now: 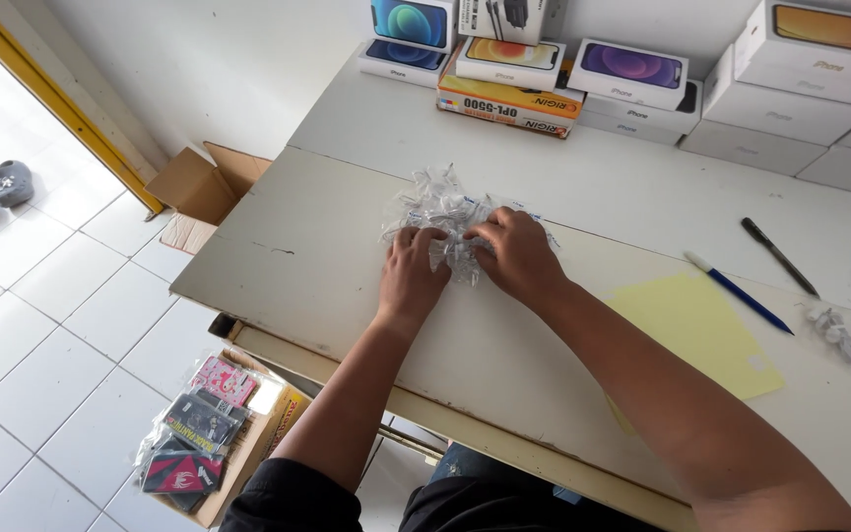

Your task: The person untangles a pair of white earphones by hand, coils the cable, and then places them into a small plastic bag before writing on a sheet of paper.

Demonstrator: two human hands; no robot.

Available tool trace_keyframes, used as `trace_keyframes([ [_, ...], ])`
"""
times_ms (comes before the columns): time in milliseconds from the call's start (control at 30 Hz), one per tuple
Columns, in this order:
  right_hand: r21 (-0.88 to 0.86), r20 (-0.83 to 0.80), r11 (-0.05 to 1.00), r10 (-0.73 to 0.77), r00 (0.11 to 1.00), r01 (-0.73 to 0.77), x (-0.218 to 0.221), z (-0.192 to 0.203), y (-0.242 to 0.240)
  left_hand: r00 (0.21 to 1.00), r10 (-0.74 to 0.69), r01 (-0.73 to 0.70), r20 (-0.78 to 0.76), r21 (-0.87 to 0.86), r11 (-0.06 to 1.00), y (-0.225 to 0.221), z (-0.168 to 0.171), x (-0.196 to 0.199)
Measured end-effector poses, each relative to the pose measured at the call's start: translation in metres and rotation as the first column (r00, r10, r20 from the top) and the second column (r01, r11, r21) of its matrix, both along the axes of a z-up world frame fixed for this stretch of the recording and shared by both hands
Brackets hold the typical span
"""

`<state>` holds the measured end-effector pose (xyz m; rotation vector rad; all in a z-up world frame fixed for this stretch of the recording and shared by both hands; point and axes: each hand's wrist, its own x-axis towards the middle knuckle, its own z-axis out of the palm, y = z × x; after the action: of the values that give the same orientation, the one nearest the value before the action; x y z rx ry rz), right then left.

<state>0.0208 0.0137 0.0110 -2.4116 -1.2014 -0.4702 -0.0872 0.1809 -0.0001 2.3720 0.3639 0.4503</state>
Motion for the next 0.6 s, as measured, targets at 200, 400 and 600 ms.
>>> trace_keyframes([
  [200, 0.208, -0.067, 0.969, 0.154, 0.986, -0.137, -0.010, 0.018, -0.032, 0.987, 0.022, -0.035, 0.160, 0.083, 0.996, -0.021, 0.026, -0.005],
  [400, 0.299, 0.060, 0.943, 0.133, 0.989, -0.144, -0.007, 0.028, -0.115, 0.915, -0.199, 0.115, 0.350, 0.248, 0.962, -0.087, 0.018, 0.017],
  [600, 0.218, -0.020, 0.973, -0.071, 0.997, 0.074, 0.013, 0.017, -0.230, 0.790, -0.510, 0.417, 0.340, 0.310, 0.854, -0.182, -0.009, 0.046],
])
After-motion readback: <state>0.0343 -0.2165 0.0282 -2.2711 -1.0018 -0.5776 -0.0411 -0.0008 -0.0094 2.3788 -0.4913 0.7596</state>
